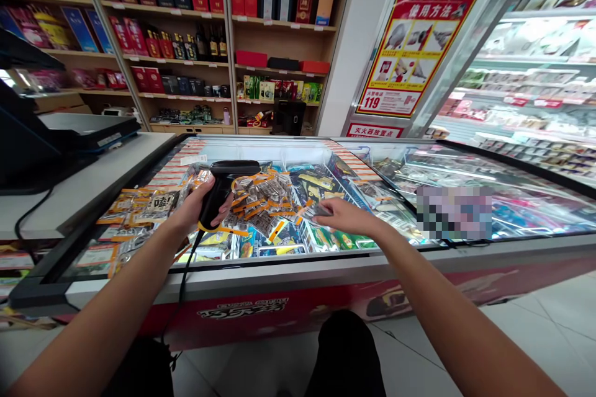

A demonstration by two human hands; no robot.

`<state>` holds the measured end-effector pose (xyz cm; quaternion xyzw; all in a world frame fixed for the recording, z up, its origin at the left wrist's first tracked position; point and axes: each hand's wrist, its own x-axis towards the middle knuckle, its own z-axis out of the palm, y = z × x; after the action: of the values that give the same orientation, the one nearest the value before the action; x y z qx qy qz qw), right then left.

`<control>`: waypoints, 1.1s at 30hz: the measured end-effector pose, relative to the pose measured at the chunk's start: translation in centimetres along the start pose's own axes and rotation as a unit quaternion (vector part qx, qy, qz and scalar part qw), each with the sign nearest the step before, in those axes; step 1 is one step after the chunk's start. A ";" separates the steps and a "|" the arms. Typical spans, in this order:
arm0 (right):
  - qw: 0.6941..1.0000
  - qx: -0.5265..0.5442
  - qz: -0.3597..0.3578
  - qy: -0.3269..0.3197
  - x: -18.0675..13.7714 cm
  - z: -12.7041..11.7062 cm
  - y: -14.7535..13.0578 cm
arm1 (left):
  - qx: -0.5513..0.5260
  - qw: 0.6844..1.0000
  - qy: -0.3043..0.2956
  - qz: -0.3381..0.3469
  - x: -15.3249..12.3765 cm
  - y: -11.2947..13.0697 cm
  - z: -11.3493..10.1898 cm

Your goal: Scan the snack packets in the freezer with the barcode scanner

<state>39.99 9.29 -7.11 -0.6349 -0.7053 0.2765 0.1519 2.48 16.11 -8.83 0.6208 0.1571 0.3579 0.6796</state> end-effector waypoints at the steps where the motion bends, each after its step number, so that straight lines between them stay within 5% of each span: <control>1: 0.996 0.085 -0.010 0.029 0.3 0.8 -0.9 | 0.003 1.000 -0.001 -0.001 0.0 0.0 0.0; 5: 0.892 0.414 -0.020 0.178 2.2 4.1 -4.9 | 0.008 1.000 0.003 -0.002 0.0 -0.1 -0.1; 9: 0.814 0.541 -0.066 0.200 4.9 6.3 -7.1 | -0.003 1.000 0.004 0.005 0.1 -0.3 -0.2; 33: 0.848 0.488 -0.105 0.176 7.2 6.6 -6.5 | -0.013 0.999 -0.011 0.030 -0.1 0.1 0.3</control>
<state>29.94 14.73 -9.64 -0.4387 -0.5034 0.4508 0.5924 2.59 15.87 -8.69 0.6202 0.1264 0.3732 0.6783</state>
